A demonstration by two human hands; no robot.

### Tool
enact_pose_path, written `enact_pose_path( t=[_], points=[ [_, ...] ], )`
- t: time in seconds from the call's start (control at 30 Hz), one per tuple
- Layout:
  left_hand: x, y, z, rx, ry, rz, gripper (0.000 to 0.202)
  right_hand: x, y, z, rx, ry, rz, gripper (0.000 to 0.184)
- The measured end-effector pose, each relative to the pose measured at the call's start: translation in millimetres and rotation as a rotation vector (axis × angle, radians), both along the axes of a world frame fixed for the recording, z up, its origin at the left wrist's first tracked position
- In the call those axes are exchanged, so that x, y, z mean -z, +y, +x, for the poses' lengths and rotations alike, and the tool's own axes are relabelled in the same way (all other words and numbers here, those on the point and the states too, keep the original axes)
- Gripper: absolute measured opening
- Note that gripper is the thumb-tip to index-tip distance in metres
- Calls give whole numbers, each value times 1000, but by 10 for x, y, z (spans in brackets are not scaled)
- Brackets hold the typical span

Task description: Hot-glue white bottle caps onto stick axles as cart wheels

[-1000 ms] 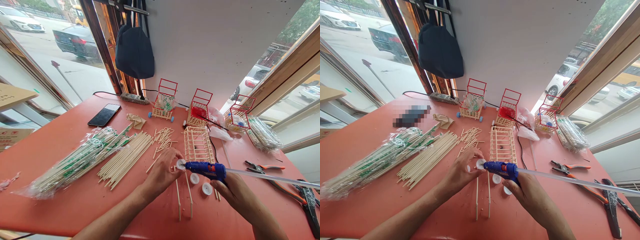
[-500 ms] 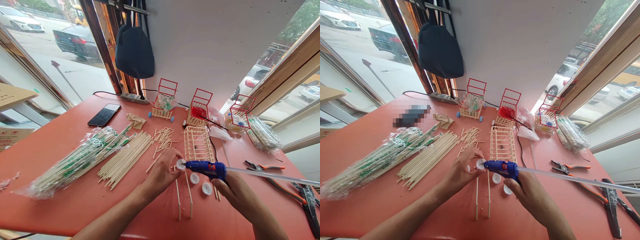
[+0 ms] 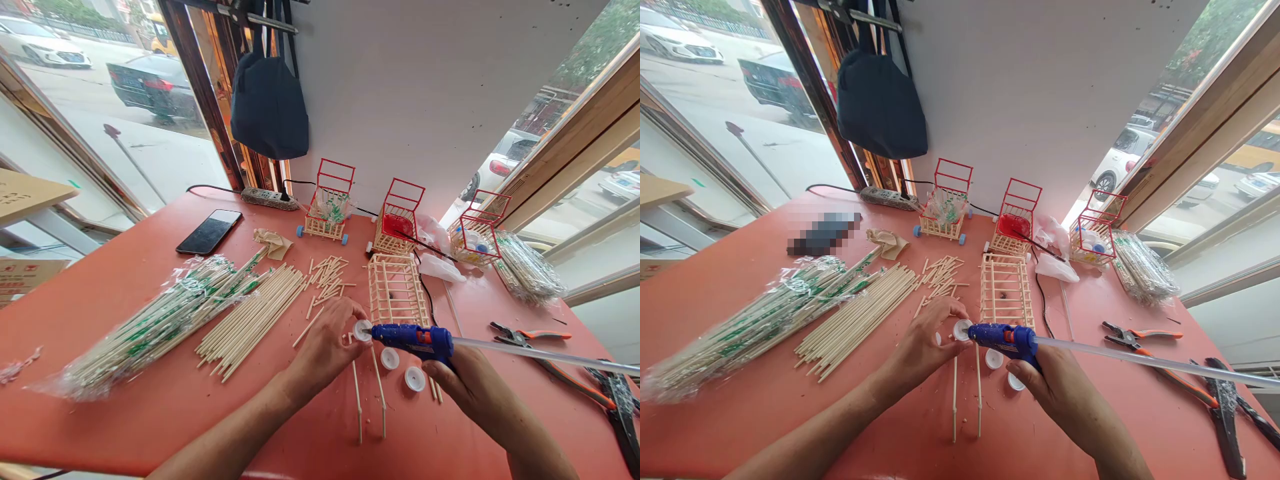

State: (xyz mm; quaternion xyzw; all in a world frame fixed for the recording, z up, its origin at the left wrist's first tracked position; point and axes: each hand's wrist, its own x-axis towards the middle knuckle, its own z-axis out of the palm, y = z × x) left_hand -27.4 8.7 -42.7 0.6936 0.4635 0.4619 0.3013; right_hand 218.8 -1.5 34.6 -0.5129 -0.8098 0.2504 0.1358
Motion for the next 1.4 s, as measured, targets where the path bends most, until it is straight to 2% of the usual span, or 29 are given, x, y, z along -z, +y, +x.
enact_pose_path(
  t=[0.17, 0.43, 0.77, 1.1, 1.4],
  points=[
    [4, 5, 10, -11, 6, 3, 27, -11, 5, 12, -16, 40, 1, 53],
    [8, 4, 3, -10, 0, 4, 27, -20, 0, 3, -40, 39, -92, 52],
    [-8, 0, 6, -17, 20, -25, 26, 9, -15, 15, -7, 31, 21, 51],
    [-7, -3, 9, -20, 12, -6, 24, 31, 5, 15, -20, 26, 35, 54],
    [-8, 7, 9, -15, 19, 2, 24, -17, 1, -8, -22, 45, 24, 52]
  ],
)
